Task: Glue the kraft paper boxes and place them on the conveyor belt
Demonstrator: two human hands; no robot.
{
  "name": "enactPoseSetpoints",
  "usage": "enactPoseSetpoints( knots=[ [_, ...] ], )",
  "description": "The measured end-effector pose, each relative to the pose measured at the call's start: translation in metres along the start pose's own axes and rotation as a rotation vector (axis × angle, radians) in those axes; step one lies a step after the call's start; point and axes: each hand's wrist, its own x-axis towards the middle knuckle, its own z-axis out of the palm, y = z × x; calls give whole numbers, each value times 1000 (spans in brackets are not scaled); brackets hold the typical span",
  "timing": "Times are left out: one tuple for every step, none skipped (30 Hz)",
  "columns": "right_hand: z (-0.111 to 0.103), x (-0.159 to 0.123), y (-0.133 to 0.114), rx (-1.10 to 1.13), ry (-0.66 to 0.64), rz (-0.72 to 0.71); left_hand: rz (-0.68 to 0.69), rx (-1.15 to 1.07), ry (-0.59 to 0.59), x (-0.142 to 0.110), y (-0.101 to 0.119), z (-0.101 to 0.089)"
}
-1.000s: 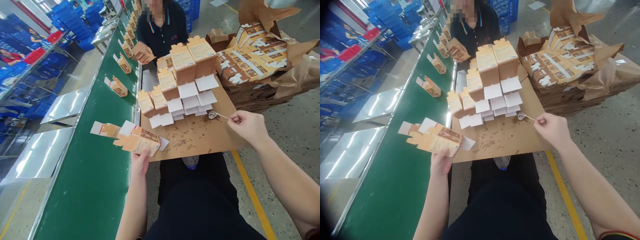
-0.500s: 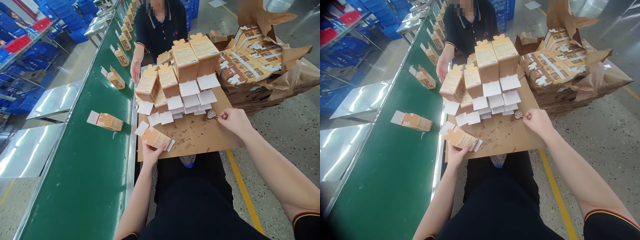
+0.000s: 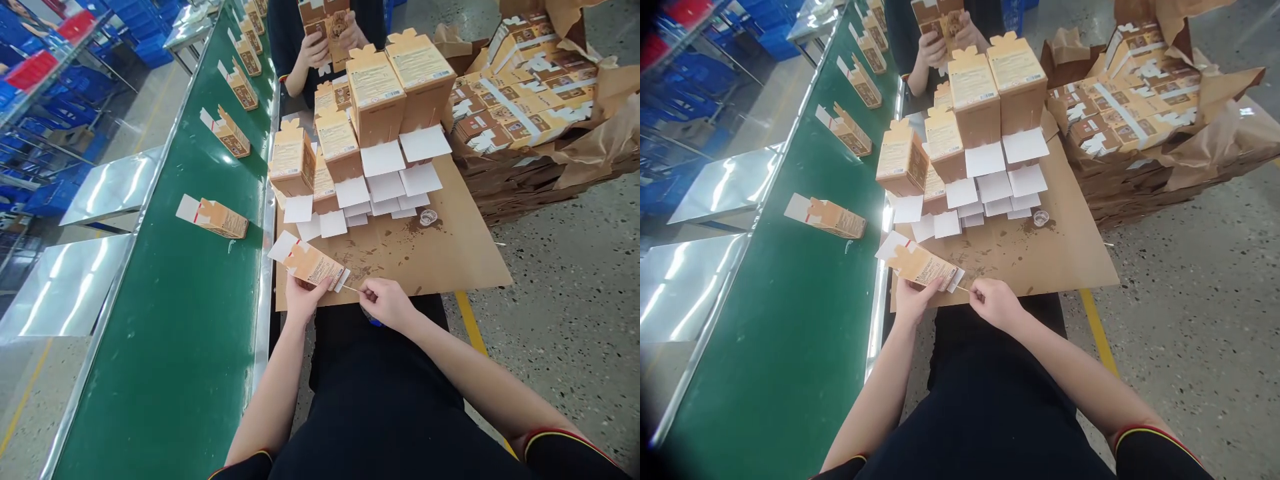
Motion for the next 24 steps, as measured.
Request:
enactPoseSetpoints(
  knots=[
    [3, 3, 2, -18, -3, -12, 3, 0, 0, 0, 1, 0],
    [3, 6, 5, -34, -1, -20, 5, -1, 1, 0, 1, 0],
    [1, 8, 6, -44, 11, -20, 8, -2, 1, 1, 1, 0],
    [-2, 10, 7, -46, 30, -15, 11, 0, -1, 1, 1, 0],
    [-6, 10, 8, -40, 51, -4, 16, 4, -3, 0, 0, 0],
    [-11, 10, 8, -28, 76, 10, 22, 12, -5, -1, -2, 0],
    [-16, 8, 8, -11, 102, 27, 30, 23, -3, -2, -4, 1],
    [-21, 5, 7, 9, 128, 46, 43, 40, 6, -4, -7, 3],
    [-27, 1, 6, 28, 157, 65, 62, 63, 21, -7, -10, 5],
    [-32, -4, 5, 45, 188, 84, 88, 92, 41, -10, -13, 8],
    [-38, -10, 4, 62, 217, 105, 118, 127, 60, -13, -15, 11],
    [-43, -17, 4, 77, 239, 127, 147, 162, 74, -17, -17, 14],
    [-47, -24, 3, 88, 254, 152, 171, 191, 82, -20, -18, 16],
    [-52, -31, 2, 97, 263, 177, 187, 210, 86, -22, -19, 18],
    [-55, -38, 1, 104, 266, 202, 194, 220, 88, -24, -19, 20],
    [-58, -44, 0, 108, 270, 222, 193, 226, 87, -25, -18, 21],
    [-60, -50, 0, 113, 275, 237, 188, 230, 83, -25, -17, 23],
    [-61, -55, -1, 119, 279, 246, 181, 233, 83, -25, -16, 24],
    [-61, -58, -2, 128, 279, 253, 175, 240, 82, -25, -16, 25],
    [-60, -60, -3, 137, 276, 259, 170, 247, 80, -24, -15, 26],
    [-59, -60, -3, 144, 270, 265, 170, 253, 79, -24, -16, 27],
    [-58, -59, -4, 152, 265, 270, 173, 255, 79, -23, -16, 27],
    [-57, -58, -4, 160, 263, 272, 179, 253, 79, -22, -17, 25],
    [-57, -56, -5, 168, 269, 271, 182, 245, 82, -20, -18, 21]
  ],
)
